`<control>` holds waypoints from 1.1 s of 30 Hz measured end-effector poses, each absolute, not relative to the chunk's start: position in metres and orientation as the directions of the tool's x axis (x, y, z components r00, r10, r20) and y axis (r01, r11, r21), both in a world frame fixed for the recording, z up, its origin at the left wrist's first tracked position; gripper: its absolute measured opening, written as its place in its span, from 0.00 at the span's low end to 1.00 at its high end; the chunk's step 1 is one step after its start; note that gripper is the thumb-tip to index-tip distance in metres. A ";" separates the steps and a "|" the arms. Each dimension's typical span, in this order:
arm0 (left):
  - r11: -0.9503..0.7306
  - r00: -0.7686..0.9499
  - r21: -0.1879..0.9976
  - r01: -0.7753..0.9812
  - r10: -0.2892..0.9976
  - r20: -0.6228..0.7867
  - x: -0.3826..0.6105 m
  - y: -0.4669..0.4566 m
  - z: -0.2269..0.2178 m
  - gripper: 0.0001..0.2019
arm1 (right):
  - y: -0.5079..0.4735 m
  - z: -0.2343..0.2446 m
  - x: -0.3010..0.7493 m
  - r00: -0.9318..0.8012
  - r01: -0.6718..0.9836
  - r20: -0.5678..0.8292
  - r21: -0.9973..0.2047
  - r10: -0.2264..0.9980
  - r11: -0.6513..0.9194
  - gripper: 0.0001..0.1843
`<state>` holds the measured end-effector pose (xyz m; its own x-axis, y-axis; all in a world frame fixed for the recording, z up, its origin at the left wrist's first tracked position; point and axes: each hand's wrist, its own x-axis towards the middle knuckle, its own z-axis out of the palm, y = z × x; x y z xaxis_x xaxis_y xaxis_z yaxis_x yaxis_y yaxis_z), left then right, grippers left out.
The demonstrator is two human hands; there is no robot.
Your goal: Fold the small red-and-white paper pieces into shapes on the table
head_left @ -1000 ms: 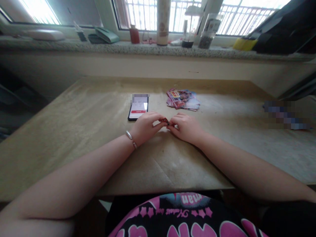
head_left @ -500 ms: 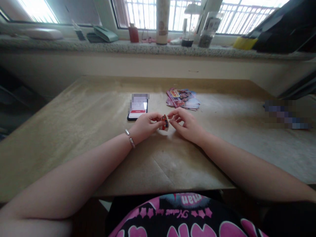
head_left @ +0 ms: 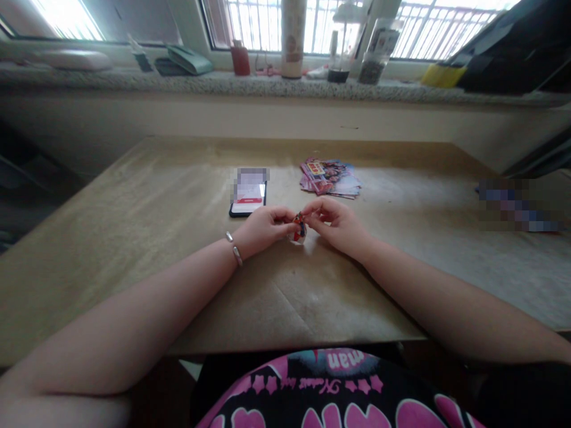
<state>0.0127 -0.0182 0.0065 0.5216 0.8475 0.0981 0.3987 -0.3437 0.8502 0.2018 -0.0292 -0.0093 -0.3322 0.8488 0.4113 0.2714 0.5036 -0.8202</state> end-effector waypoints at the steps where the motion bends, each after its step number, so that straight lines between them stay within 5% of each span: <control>1: -0.352 0.528 0.848 0.397 0.843 0.102 0.012 -0.017 0.006 0.07 | -0.029 -0.008 0.202 -0.343 0.273 0.416 -0.814 0.842 0.513 0.04; 19: -0.334 0.703 0.900 0.278 0.710 0.046 0.008 -0.014 -0.002 0.11 | -0.021 -0.007 0.208 -0.538 0.059 0.129 -0.980 0.833 0.190 0.13; 28: -0.296 0.699 0.921 0.255 0.715 0.036 0.009 -0.017 0.000 0.12 | -0.020 -0.010 0.211 -0.515 0.178 0.187 -0.931 0.837 0.318 0.09; 33: -0.275 0.648 0.921 0.275 0.760 0.034 0.012 -0.020 0.001 0.13 | -0.023 -0.007 0.212 -0.468 0.272 0.366 -0.806 0.804 0.525 0.03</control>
